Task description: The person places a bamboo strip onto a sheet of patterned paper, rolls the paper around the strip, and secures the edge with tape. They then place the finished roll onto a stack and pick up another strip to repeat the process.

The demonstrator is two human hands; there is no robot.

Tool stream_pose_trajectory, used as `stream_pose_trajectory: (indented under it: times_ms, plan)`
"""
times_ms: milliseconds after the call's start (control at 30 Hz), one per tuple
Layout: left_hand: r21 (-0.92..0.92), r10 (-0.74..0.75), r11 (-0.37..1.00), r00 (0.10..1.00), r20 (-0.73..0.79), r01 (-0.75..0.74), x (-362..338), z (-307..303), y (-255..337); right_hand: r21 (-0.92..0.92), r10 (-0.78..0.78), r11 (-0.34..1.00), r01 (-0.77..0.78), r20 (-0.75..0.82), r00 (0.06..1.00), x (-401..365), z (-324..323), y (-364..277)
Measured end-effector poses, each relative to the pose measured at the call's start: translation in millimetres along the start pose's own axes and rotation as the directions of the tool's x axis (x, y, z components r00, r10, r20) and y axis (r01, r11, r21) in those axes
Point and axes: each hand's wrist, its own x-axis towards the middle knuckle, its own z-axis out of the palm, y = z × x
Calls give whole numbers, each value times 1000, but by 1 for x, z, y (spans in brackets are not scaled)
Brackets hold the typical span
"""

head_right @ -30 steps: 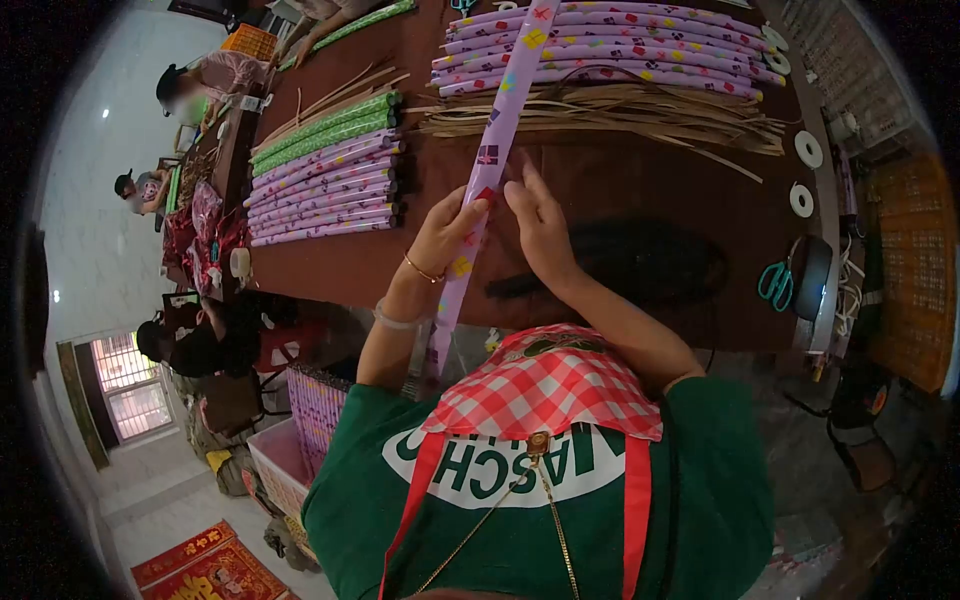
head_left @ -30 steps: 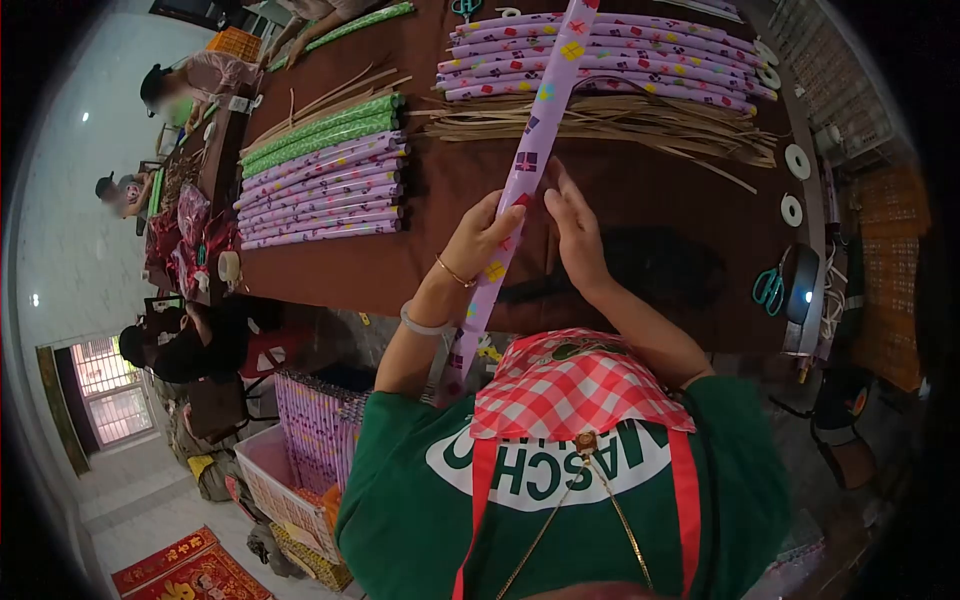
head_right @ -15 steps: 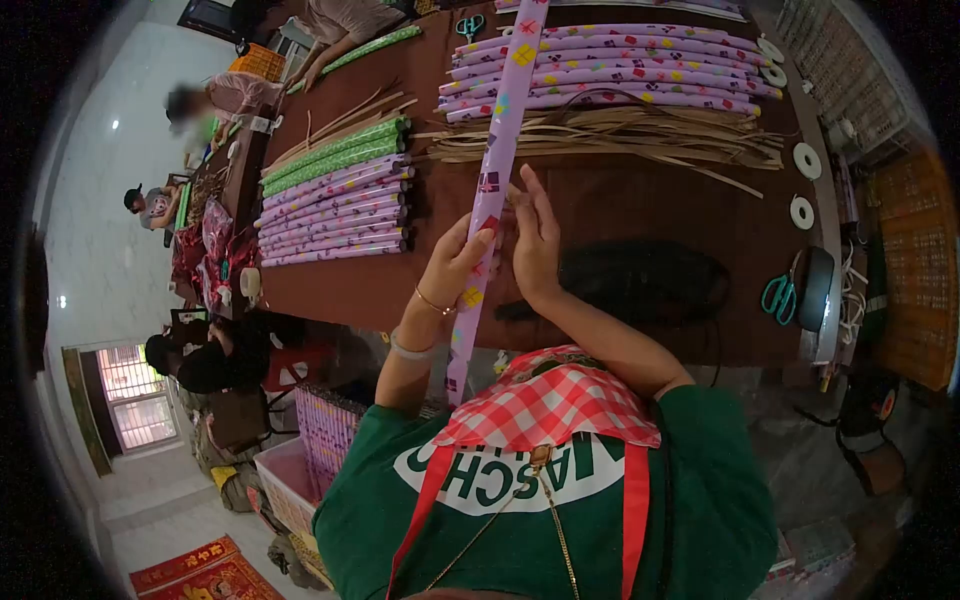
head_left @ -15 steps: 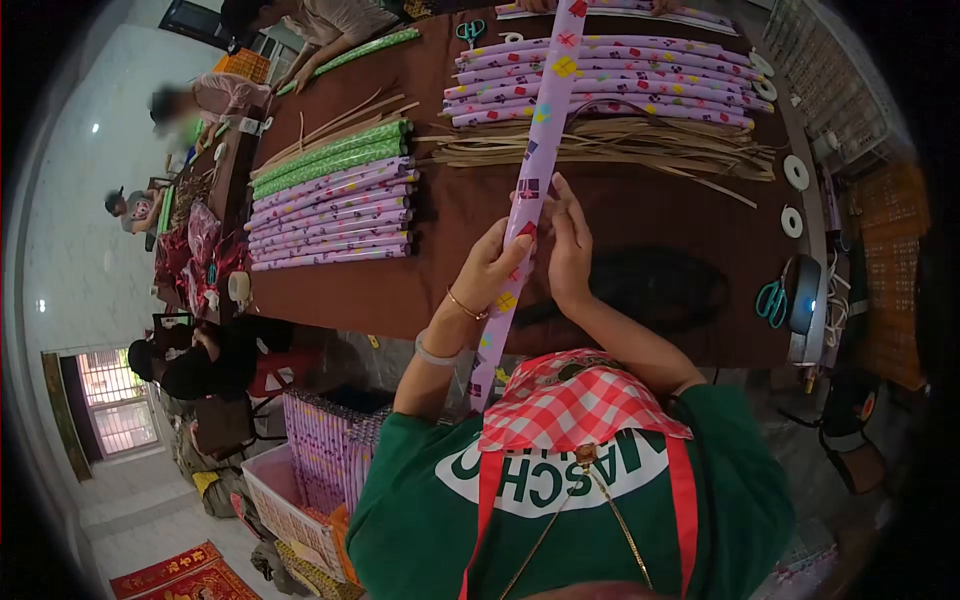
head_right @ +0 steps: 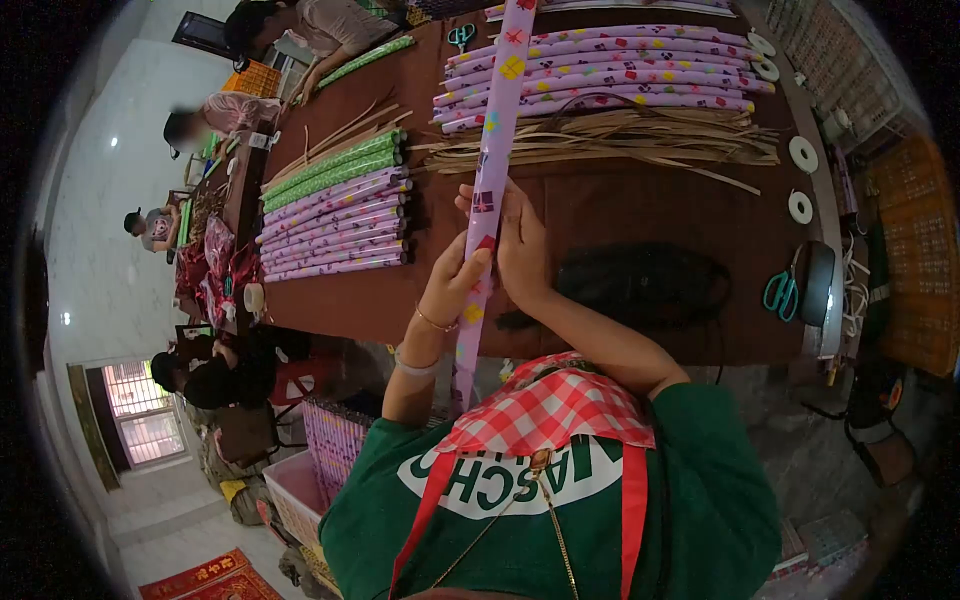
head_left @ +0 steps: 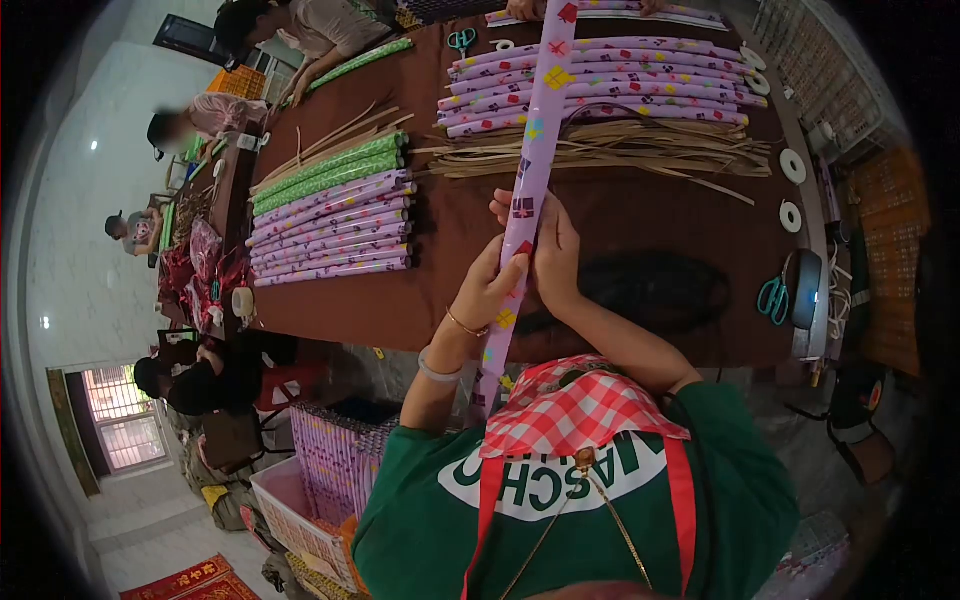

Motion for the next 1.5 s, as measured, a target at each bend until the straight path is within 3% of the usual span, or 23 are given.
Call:
stream_pose_trajectory:
  times_ms: [67, 133, 233, 300, 367, 433, 500, 567, 600, 633, 667, 700, 733, 767, 800, 833, 900, 1133, 1200, 1300, 1433, 1500]
  plan:
    - [-221, -114, 968, 992, 46, 121, -4, 2, 4, 49, 7, 999, -7, -4, 1000, -3, -1, -4]
    - [-233, -130, 962, 990, 57, 140, -6, 2, 2, 97, 12, 995, -11, -6, 1000, -2, -1, -8]
    - [-289, -158, 940, 983, 93, 179, -10, 4, 3, -2, 44, 999, -44, 16, 999, 2, -1, -12]
    - [-332, -162, 923, 979, 121, 194, -11, 4, 1, -173, 59, 984, -49, 52, 997, 5, -3, -8]
    - [-479, -199, 839, 965, 172, 258, -12, 0, -10, -164, 75, 984, -64, 63, 995, 4, -2, -9]
    - [-464, -207, 846, 964, 167, 262, -12, -1, -11, -185, 57, 982, -42, 76, 995, 2, -7, -3]
    - [-448, -211, 855, 964, 162, 263, -13, 0, -13, -109, 112, 989, -101, 101, 989, 0, -13, -4]
    - [-603, -171, 755, 965, 199, 258, -12, 0, -17, -34, 155, 988, -151, 131, 979, 0, -21, -5]
    - [-603, -169, 755, 965, 198, 256, -11, -2, -20, -337, -37, 938, 77, 124, 992, -1, -25, -3]
    - [-500, -203, 825, 964, 170, 262, -10, -6, -24, -600, -220, 748, 283, 178, 959, -1, -29, -2]
    - [-389, -236, 880, 962, 139, 272, -10, -9, -28, -784, -366, 447, 431, 280, 888, -3, -31, -1]
    - [-390, -237, 879, 961, 140, 274, -8, -8, -34, -849, -295, 265, 458, 381, 876, -7, -27, -5]
    - [-207, -155, 966, 987, 30, 158, -4, -5, -40, -872, -201, 73, 484, 463, 863, -9, -21, -9]
    - [-1, -53, 999, 997, -60, 53, -4, -3, -45, -860, -119, 95, 502, 491, 863, -10, -14, -13]
    - [-132, -126, 984, 991, -52, 119, -6, 0, -37, -862, -119, 94, 497, 486, 866, -10, -11, -11]
    - [-129, -124, 985, 991, -47, 118, -7, -1, -44, -858, -102, 152, 490, 480, 871, -7, -7, -9]
    - [120, 22, 993, 997, -69, -14, -7, -4, -59, -851, -61, 196, 486, 484, 873, 0, -8, -7]
    - [258, 36, 966, 989, -143, 2, -17, 5, -36, -828, -171, 291, 479, 448, 878, 1, -5, -8]
    - [401, 255, 896, 959, -121, -188, -15, 4, -44, -829, -192, 292, 476, 437, 879, 0, -4, -9]
    - [252, 178, 958, 974, -140, -139, -17, 7, -44, -828, -192, 281, 486, 447, 873, 1, -6, -8]
    - [277, 174, 951, 977, -120, -135, -18, 6, -34, -819, -190, 296, 492, 455, 870, -1, -8, -11]
    - [202, 117, 976, 981, -153, -85, -19, 6, -23, -794, -163, 378, 476, 449, 878, -6, -13, -11]
